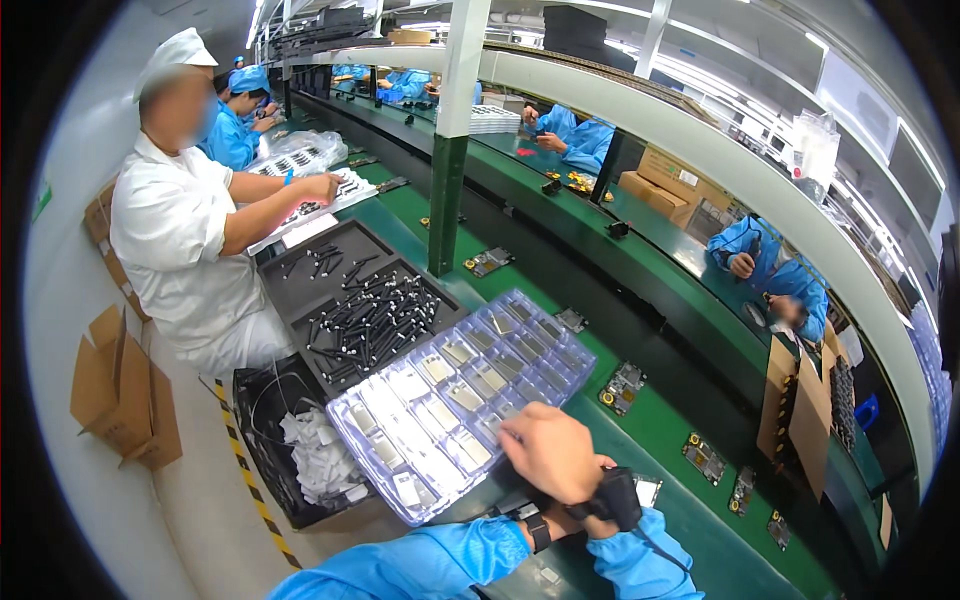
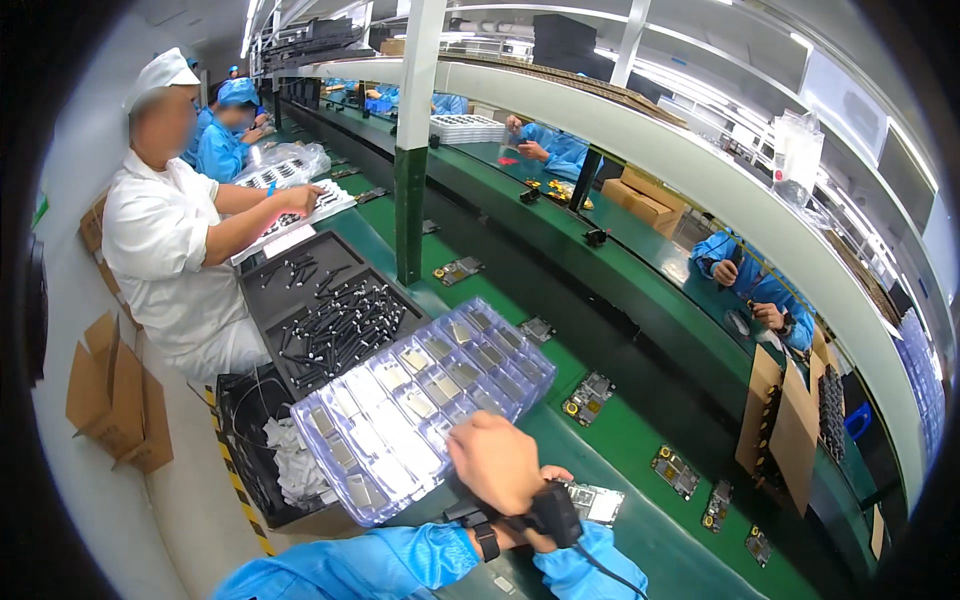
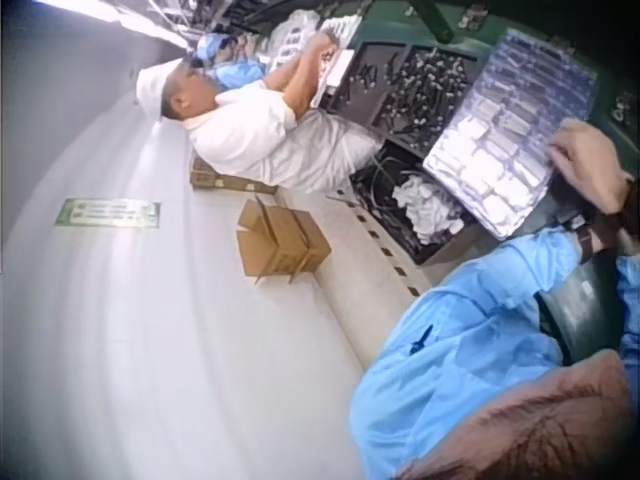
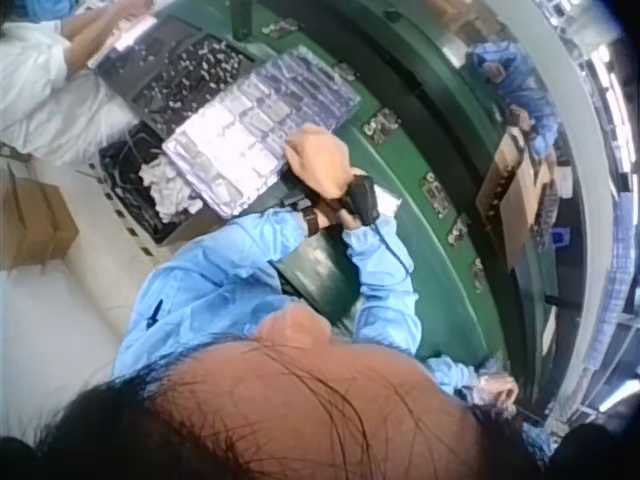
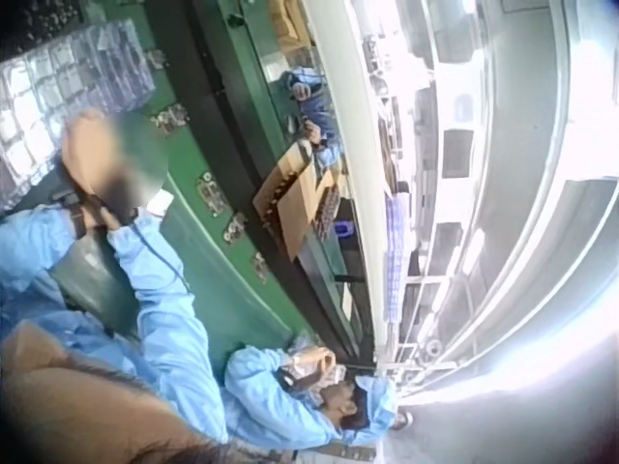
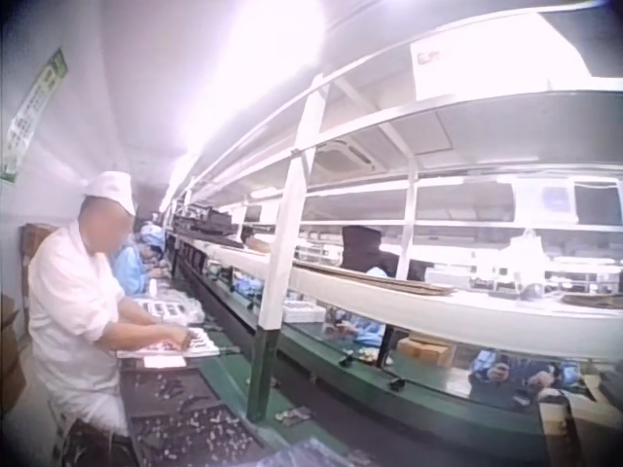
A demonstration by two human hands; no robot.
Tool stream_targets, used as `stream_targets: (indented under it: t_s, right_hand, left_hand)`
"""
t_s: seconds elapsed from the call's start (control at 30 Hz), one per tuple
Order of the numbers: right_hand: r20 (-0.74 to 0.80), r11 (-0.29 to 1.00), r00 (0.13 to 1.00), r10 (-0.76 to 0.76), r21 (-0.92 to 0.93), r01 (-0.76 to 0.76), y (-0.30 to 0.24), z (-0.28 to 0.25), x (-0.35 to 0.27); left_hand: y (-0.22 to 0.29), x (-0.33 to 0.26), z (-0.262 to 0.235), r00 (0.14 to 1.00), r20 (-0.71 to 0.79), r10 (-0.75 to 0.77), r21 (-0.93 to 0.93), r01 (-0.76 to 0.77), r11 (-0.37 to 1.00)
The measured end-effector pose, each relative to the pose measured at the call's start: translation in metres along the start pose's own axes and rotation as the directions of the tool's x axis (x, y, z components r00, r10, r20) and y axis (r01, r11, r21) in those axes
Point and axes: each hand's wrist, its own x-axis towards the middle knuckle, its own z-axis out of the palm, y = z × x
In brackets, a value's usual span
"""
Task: Assembling small electronic components on a factory production line.
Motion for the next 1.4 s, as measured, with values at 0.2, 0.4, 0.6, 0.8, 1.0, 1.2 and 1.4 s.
stream_targets:
  t_s: [0.2, 0.4, 0.6, 0.8, 1.0, 1.2, 1.4]
  right_hand:
    - [0.102, 0.990, 0.989, 0.106, -0.107, -0.095, -0.022, 0.008, 0.017]
    - [0.221, 0.993, 0.974, 0.057, -0.117, -0.032, -0.046, 0.010, 0.007]
    - [0.230, 0.947, 0.971, 0.061, -0.320, 0.016, -0.069, 0.015, 0.006]
    - [0.093, 0.924, 0.996, 0.000, -0.382, 0.035, -0.069, 0.026, -0.006]
    - [0.267, 0.978, 0.963, 0.037, -0.205, 0.019, -0.044, 0.023, -0.001]
    - [0.164, 0.998, 0.986, 0.024, 0.051, -0.032, -0.037, 0.016, -0.005]
    - [0.259, 1.000, 0.965, -0.029, 0.010, 0.028, -0.035, 0.012, 0.006]
  left_hand:
    - [0.022, -0.005, 0.011, 0.987, -0.134, -0.087, -0.047, 0.081, 0.996]
    - [0.043, -0.001, 0.040, 0.936, -0.353, 0.014, 0.508, 0.179, 0.843]
    - [0.050, 0.004, 0.023, 0.959, -0.230, -0.167, 0.429, 0.254, 0.867]
    - [0.055, 0.002, 0.029, 0.953, -0.273, -0.129, 0.430, 0.241, 0.870]
    - [0.047, 0.001, 0.035, 0.932, -0.353, -0.082, 0.442, 0.244, 0.863]
    - [0.047, -0.003, 0.039, 0.928, -0.367, 0.054, 0.548, 0.169, 0.819]
    - [0.057, -0.001, 0.047, 0.910, -0.405, -0.088, 0.555, 0.321, 0.767]
